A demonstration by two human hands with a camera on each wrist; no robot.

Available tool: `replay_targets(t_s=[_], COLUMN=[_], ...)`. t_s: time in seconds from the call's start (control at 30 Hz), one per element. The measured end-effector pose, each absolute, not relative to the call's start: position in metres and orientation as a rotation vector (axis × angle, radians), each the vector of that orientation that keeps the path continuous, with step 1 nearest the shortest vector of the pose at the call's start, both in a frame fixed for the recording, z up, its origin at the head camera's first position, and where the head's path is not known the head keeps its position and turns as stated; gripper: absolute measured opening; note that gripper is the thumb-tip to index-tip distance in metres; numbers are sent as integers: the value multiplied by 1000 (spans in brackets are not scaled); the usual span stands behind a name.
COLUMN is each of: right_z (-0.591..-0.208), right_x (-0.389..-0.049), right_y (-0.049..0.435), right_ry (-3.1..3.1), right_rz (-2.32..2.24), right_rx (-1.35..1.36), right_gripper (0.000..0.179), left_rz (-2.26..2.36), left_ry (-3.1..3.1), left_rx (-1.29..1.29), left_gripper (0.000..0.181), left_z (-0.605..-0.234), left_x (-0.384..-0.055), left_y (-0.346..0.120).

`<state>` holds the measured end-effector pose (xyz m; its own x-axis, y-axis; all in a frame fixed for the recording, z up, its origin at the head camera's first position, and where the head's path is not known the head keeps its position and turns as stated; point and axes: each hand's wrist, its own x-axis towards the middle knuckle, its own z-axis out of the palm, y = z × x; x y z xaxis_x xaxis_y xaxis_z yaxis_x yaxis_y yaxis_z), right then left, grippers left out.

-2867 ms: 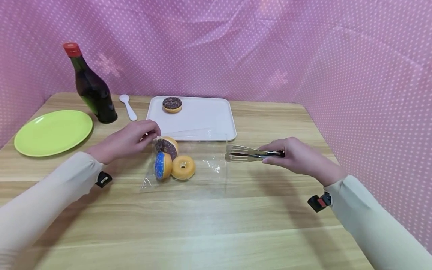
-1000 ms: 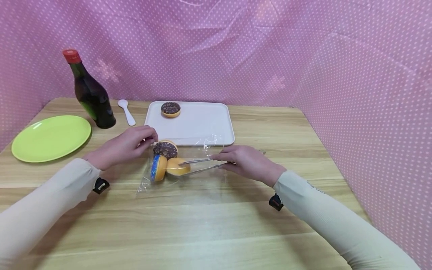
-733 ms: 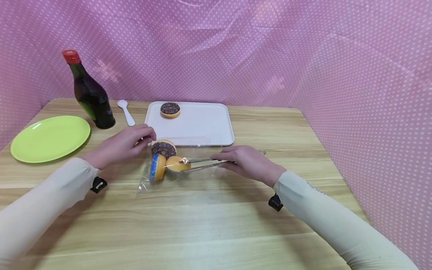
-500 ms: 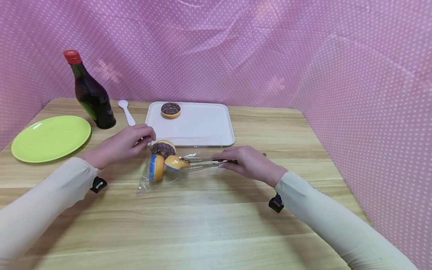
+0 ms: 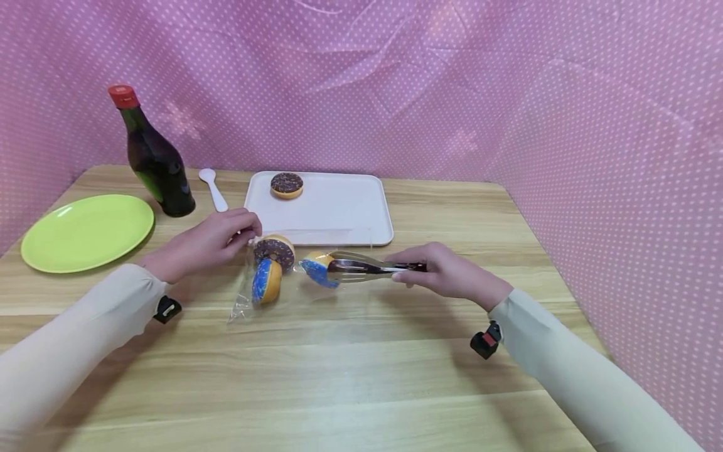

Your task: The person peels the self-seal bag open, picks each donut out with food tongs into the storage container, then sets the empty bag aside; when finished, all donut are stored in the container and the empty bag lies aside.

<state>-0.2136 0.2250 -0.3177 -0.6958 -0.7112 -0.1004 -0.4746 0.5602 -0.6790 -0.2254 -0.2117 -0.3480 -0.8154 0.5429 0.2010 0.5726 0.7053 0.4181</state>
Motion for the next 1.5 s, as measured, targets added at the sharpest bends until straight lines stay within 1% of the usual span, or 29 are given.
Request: replay_targets(t_s=[0.17,0.27,0.57,0.73,0.8,0.87,1.03,1.27,1.5], right_z=[-311,-306,-301,-302,-303,-306,-316,-332,-341], right_x=[-212,-214,-237,-247,-253,-261,-286,-318,-328], right_y=[247,262,301,308,304,297,267,224,186], right_ry=[2391,2337,2147,2237,2287,2332,2403,2368,2224], right_rz=[-962,-1026,-1204,-1266,-1255,-1214,-1128,-1263,-1454], right_rx=[-845,-829,-812,-653,-574,-513,-411,-317,-106], right_gripper=[35,34,34,33,35,41,49,50,48], left_rz=[-750,-759,-754,-746,-747,-748,-753,-773,-801], left_ry=[-2852,-2845,-2832,-2819,-2812,-2803,-2790,-2786,-2785], left_rx=[-929,-926,-918,-931,-944,-955,-961,-940,-956], left_gripper=[15,15,15,14,14,14,16,15,15], left_z=[-349,-349,-349,-350,-351,-351,-351,-353,-355], left_x=[-225,-225,-225,-227,-227,-228,-227,-228,-230], left_y=[-211,-211,-211,-208,-207,-207,-208,-208,-206])
